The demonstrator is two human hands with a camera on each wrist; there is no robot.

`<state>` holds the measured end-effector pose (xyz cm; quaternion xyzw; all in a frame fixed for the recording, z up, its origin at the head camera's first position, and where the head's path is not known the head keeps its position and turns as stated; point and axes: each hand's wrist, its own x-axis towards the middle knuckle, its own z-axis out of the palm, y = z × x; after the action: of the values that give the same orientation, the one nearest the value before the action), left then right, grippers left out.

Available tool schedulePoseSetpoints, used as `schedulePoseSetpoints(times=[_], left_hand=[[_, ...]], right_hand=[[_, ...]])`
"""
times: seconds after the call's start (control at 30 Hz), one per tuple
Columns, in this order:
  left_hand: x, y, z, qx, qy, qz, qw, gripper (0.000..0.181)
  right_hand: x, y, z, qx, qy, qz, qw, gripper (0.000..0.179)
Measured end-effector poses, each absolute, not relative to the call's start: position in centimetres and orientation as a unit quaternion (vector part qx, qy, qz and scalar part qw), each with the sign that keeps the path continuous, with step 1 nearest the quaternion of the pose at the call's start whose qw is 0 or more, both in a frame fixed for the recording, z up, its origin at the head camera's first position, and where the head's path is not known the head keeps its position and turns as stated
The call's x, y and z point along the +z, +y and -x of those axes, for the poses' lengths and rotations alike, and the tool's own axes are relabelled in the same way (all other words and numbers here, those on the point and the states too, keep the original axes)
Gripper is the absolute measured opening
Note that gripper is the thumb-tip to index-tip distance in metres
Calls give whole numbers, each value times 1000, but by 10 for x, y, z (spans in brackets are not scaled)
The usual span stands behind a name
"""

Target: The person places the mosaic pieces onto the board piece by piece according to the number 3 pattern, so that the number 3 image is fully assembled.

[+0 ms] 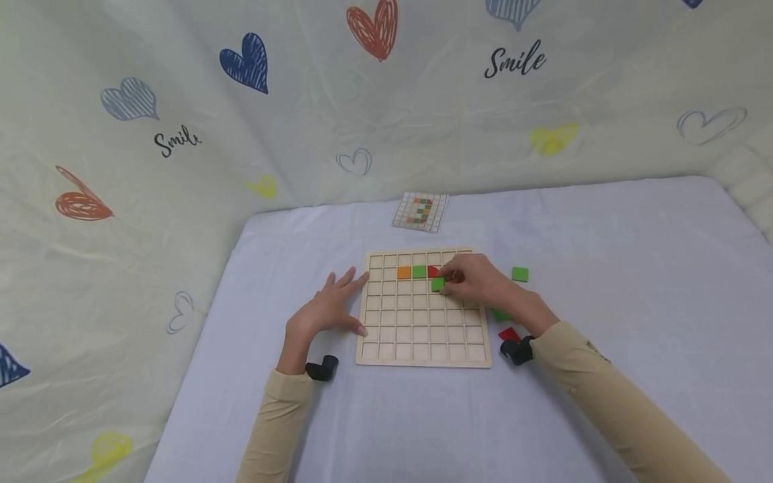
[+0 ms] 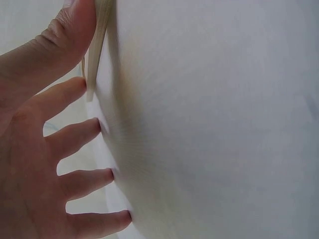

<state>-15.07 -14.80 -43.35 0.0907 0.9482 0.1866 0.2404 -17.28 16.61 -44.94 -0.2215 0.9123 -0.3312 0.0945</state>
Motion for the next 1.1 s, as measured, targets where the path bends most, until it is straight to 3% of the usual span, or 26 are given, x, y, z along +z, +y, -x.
schedulePoseSetpoints(times=[1.1], left_hand=[[-431,-147,150,187,949,-91,238,116]], right_hand=[[-456,162,176,-322,911,241,96,30]])
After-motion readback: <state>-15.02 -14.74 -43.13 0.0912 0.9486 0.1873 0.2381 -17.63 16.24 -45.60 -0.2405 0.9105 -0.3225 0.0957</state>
